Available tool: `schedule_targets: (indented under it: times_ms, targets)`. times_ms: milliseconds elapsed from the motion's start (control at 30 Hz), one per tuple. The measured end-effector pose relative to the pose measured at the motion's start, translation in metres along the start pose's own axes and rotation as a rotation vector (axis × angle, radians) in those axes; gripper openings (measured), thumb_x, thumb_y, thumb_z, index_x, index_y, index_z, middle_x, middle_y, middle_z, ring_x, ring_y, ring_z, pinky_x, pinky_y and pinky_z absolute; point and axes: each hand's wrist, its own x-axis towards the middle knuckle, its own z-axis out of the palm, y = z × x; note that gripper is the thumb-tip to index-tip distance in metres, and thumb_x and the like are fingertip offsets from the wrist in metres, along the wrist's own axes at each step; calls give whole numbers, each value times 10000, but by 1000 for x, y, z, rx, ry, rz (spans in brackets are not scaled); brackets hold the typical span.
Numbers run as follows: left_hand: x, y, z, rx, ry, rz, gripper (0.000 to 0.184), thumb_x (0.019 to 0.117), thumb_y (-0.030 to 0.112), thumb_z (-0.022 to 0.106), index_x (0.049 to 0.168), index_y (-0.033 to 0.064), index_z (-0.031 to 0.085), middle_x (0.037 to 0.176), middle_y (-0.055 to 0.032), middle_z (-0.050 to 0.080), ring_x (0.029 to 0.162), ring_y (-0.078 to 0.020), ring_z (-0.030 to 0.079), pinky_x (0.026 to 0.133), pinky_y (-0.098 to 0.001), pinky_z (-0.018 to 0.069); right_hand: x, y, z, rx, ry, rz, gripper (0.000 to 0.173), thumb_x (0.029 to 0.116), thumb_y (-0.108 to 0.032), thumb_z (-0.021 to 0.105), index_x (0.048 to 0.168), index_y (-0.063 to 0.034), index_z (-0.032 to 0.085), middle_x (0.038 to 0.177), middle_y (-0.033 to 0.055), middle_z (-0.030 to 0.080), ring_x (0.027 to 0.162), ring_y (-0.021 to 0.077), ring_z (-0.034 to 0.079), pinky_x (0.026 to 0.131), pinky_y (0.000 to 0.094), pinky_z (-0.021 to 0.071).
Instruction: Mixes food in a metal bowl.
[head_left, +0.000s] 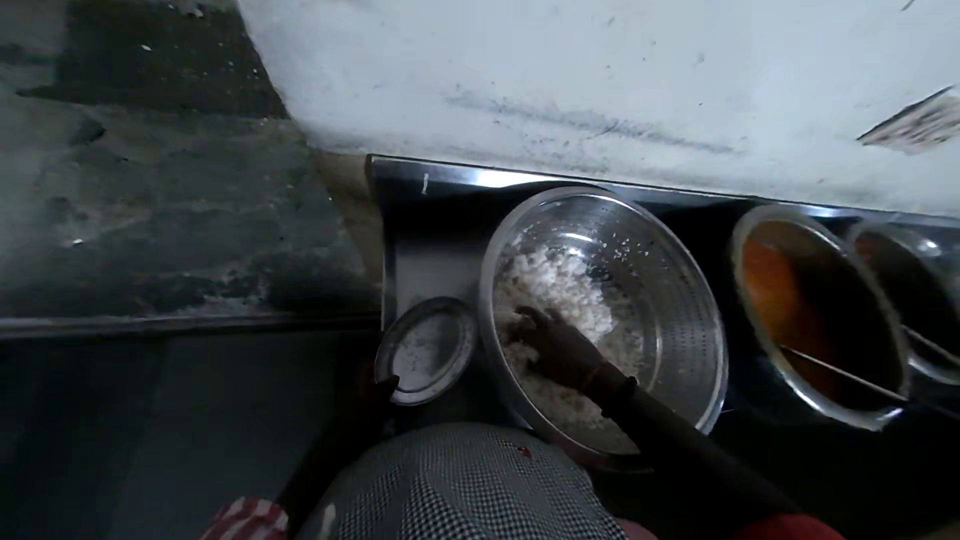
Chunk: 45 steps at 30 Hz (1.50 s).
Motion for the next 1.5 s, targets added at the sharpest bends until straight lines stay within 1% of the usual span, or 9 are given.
schedule_targets:
  times_ms: [133,267,433,567,733,867,967,1333,1500]
  targets:
    - [1,-6,-1,-72,-31,42,573,1057,139,521,1585,215,313,1387,-143,573,1082,-221,659,854,-409,582,28,26,-15,132,39,104,395,888,-162,756,1274,-218,694,1401,134,586,1178,357,637,918,576,565]
    - [-5,-4,-3,-217,-38,35,511,1051,126,532,1539,162,384,1265,-124,638,965,-175,695,772,-350,614,38,35,-49,281,201,252,375,999,-270,670,1337,-111,634,1174,205,704,1083,379,690,948,599,538]
    - [3,-15,-1,-154,-43,60,576,1052,154,523,1588,210,318,1404,-110,574,1078,-198,667,850,-389,592,22,24,-72,125,174,470,461,1012,-318,606,1417,-99,585,1202,235,691,1118,433,667,923,651,511]
    - [2,-9,-1,-57,-19,2,510,1063,164,528,1547,135,370,1360,-157,592,1108,-229,652,910,-422,562,35,26,-58,195,194,183,536,933,-123,682,1452,-84,552,1393,206,596,1256,373,603,1048,571,491]
    - [2,3,2,-205,-17,-35,523,1036,68,529,1533,149,384,1256,-139,624,936,-186,676,735,-360,594,30,-11,-20,-93,-84,-46,643,803,-369,817,1411,-333,611,1630,42,393,1500,399,319,1048,724,383]
    - [-2,2,-2,-161,-22,-48,461,1054,129,539,1499,108,419,1194,-140,649,911,-175,690,746,-352,605,27,1,-10,-161,-100,72,522,804,-300,850,1302,-281,693,1582,113,445,1319,479,497,931,672,508]
    - [0,-7,0,-127,-32,-26,530,1070,172,519,1568,174,337,1272,-146,626,943,-191,683,771,-371,595,36,25,-33,18,-2,216,481,878,-211,784,1344,-212,666,1396,160,598,1190,394,631,929,605,545]
    - [2,-4,1,-33,-3,1,534,1047,139,537,1553,154,366,1372,-159,578,1121,-230,636,920,-431,550,-23,54,-70,435,466,509,504,1116,-394,393,1396,-4,549,1077,249,682,951,386,688,863,594,539]
    - [0,2,2,-202,-19,-29,528,1039,88,528,1537,144,362,1277,-131,612,980,-145,674,788,-319,595,-35,95,-47,540,453,608,519,1008,-235,645,1474,-69,486,1296,255,631,1145,397,647,972,602,519]
